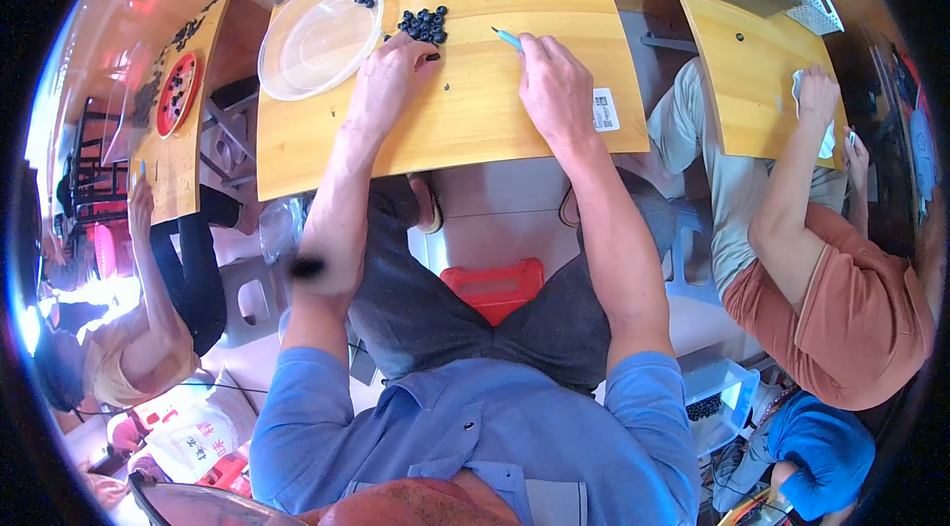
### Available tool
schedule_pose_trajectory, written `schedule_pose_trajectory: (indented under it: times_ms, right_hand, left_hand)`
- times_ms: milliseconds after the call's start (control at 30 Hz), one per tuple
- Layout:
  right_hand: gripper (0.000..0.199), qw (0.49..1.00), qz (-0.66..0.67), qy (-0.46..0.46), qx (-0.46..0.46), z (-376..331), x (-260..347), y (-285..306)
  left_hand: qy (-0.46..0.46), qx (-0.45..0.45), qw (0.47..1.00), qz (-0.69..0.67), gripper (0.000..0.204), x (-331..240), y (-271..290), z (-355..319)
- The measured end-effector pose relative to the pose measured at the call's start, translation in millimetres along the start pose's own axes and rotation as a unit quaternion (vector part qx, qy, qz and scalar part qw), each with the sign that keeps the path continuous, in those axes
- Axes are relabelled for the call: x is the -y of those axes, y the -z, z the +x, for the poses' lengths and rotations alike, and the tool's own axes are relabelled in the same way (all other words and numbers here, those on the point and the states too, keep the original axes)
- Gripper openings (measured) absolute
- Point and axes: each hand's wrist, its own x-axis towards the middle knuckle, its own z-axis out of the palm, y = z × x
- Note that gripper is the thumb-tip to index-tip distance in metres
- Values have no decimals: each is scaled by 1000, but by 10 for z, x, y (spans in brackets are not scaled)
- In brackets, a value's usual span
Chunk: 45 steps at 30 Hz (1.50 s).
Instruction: The person trims small black parts with a utility knife and places them on the table, swaps the container of parts, and continues trimming parts.
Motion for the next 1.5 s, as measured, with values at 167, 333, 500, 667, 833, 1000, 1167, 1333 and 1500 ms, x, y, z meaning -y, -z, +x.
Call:
schedule_pose_trajectory:
  times_ms: [167, 333, 500, 667, 833, 1000, 1167, 1333, 1500]
  right_hand:
    - [17, 994, 90, -45, -50, 18, 23, -5]
    - [20, 799, 499, -323, 90, 124, 226, 129]
    - [18, 709, 589, -368, 126, 130, 179, 76]
    - [19, 590, 702, -374, 138, 104, 48, 4]
    - [20, 529, 747, -375, 143, 89, 63, -11]
    - [18, 673, 634, -363, 116, 143, 148, 1]
    - [19, 981, 169, -96, -1, 48, 184, 95]
    - [24, 993, 64, 76, -57, -6, 164, 103]
    - [26, 989, 11, 130, -65, -10, 164, 85]
  left_hand:
    - [-18, -56, 985, -161, 21, -286, -35, -37]
    - [3, -76, 972, -222, 22, -458, -163, -59]
    - [-67, -95, 969, -219, 25, -510, -119, -42]
    - [-29, -82, 944, -317, 26, -504, -91, -33]
    - [20, -70, 905, -418, 24, -471, -201, -23]
    - [78, -100, 886, -446, 25, -463, -229, -33]
    - [123, -110, 900, -403, 25, -496, -116, -33]
    - [119, -100, 913, -378, 21, -504, -77, -20]
    - [118, -97, 918, -367, 20, -496, -103, -8]
